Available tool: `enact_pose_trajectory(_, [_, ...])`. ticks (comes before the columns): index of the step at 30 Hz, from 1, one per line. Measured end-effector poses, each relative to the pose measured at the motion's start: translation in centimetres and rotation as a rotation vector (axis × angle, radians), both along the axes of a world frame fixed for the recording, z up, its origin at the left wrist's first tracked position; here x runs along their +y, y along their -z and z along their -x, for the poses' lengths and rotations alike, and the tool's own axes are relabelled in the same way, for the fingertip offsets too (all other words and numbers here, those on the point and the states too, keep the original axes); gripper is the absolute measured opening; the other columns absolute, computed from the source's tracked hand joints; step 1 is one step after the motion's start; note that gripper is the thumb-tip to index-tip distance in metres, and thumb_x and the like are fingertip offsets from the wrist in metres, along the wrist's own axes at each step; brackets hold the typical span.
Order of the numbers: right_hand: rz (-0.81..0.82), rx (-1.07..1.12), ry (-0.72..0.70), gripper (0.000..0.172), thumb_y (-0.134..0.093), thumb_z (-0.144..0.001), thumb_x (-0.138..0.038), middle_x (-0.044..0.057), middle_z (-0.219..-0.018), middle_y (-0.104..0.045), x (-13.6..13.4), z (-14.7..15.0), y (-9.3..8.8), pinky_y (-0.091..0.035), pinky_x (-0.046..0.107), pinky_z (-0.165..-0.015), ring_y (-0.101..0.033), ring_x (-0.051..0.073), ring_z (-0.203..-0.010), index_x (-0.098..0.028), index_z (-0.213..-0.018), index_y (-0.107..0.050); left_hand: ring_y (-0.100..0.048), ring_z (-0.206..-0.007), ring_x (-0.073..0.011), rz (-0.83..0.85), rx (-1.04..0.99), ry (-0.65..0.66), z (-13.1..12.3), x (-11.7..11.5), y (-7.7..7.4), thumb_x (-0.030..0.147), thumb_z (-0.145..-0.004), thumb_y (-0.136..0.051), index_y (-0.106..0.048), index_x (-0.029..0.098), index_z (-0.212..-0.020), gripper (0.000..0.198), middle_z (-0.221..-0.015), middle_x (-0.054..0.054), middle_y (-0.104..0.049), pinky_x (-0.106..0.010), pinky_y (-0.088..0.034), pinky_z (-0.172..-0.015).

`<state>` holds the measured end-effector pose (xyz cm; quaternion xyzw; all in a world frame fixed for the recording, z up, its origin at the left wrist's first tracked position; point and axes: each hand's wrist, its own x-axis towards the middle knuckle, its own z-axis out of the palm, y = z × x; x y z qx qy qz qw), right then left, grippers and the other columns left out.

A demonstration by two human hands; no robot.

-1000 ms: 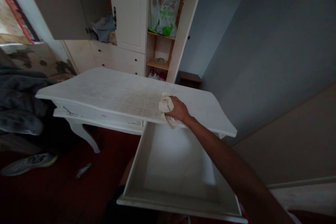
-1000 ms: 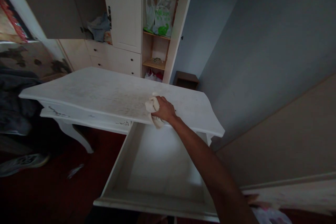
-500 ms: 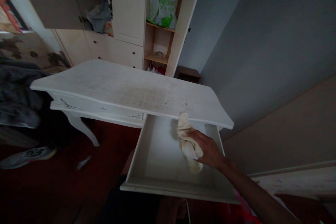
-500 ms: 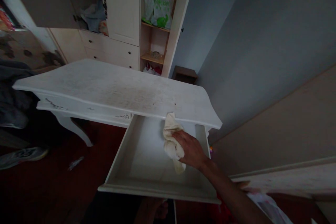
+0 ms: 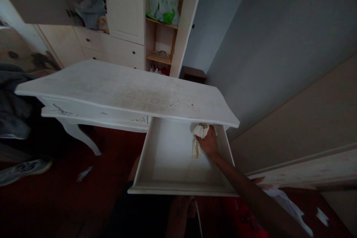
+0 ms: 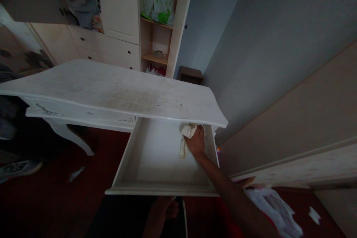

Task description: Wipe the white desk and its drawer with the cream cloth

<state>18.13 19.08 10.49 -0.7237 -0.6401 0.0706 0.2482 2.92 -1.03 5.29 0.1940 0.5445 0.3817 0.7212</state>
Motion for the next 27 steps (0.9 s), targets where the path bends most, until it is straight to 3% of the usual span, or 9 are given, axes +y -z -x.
enact_pose_trajectory(6, [-0.110,0.203,0.207,0.085,-0.065,-0.076,-0.046,0.031,-0.149,-0.031,2.6,4.8,0.2,-0.021,0.056,-0.116,-0.024,0.041,-0.143,-0.006,-0.140,-0.027,-0.066,-0.061,-0.0218,0.006,-0.009,-0.014,0.1,-0.1,0.7,0.058,-0.063,-0.076,-0.065,0.016,-0.070,0.044,-0.065,-0.007,-0.069,-0.032,-0.053,-0.060])
enact_pose_trajectory(10, [-0.066,0.245,0.263,0.087,-0.064,-0.073,-0.044,0.034,-0.150,-0.029,3.3,7.8,0.2,-0.017,0.062,-0.115,-0.020,0.043,-0.144,-0.002,-0.139,-0.028,-0.067,-0.064,-0.0241,-0.002,-0.007,-0.017,0.4,-0.2,0.7,0.059,-0.062,-0.077,-0.066,0.015,-0.074,0.046,-0.068,-0.009,-0.070,-0.034,-0.053,-0.062])
enact_pose_trajectory(13, [-0.052,0.272,0.216,0.087,-0.065,-0.072,-0.043,0.033,-0.151,-0.027,3.3,10.3,-0.1,-0.014,0.064,-0.114,-0.018,0.043,-0.145,-0.004,-0.140,-0.027,-0.068,-0.066,-0.0245,-0.005,-0.001,-0.007,0.3,-0.4,0.5,0.059,-0.065,-0.076,-0.067,0.015,-0.077,0.047,-0.070,-0.009,-0.070,-0.034,-0.054,-0.064])
enact_pose_trajectory(16, [-0.060,0.280,0.178,0.089,-0.066,-0.071,-0.041,0.031,-0.152,-0.026,3.3,13.4,-0.4,-0.014,0.062,-0.115,-0.019,0.043,-0.145,-0.004,-0.141,-0.027,-0.067,-0.070,-0.0214,0.001,0.013,0.032,0.1,-0.6,0.2,0.055,-0.077,-0.070,-0.068,0.013,-0.087,0.043,-0.077,-0.008,-0.070,-0.035,-0.055,-0.069])
enact_pose_trajectory(20, [-0.029,0.343,0.078,0.089,-0.067,-0.068,-0.035,0.025,-0.154,-0.023,3.0,17.8,-0.5,-0.014,0.066,-0.114,-0.014,0.042,-0.146,-0.013,-0.144,-0.026,-0.065,-0.091,-0.0190,0.016,0.052,0.095,0.3,-0.8,-0.3,0.041,-0.093,-0.058,-0.062,0.016,-0.111,0.032,-0.108,-0.007,-0.066,-0.038,-0.056,-0.080])
enact_pose_trajectory(24, [0.064,0.336,-0.150,0.084,-0.060,-0.071,-0.027,0.019,-0.157,-0.020,2.4,21.1,-0.4,-0.015,0.066,-0.114,-0.009,0.039,-0.148,-0.019,-0.147,-0.025,-0.061,-0.105,-0.0232,0.018,0.102,0.118,1.0,-1.0,-0.7,0.038,-0.093,-0.057,-0.060,0.019,-0.119,0.032,-0.124,-0.008,-0.060,-0.042,-0.054,-0.088])
enact_pose_trajectory(27, [0.087,0.313,-0.226,0.082,-0.059,-0.071,-0.023,0.019,-0.158,-0.020,2.1,21.2,-0.4,-0.014,0.059,-0.118,-0.008,0.035,-0.149,-0.015,-0.147,-0.028,-0.061,-0.105,-0.0230,0.017,0.137,0.131,1.2,-1.1,-0.7,0.038,-0.094,-0.057,-0.060,0.019,-0.120,0.032,-0.125,-0.008,-0.060,-0.042,-0.054,-0.089])
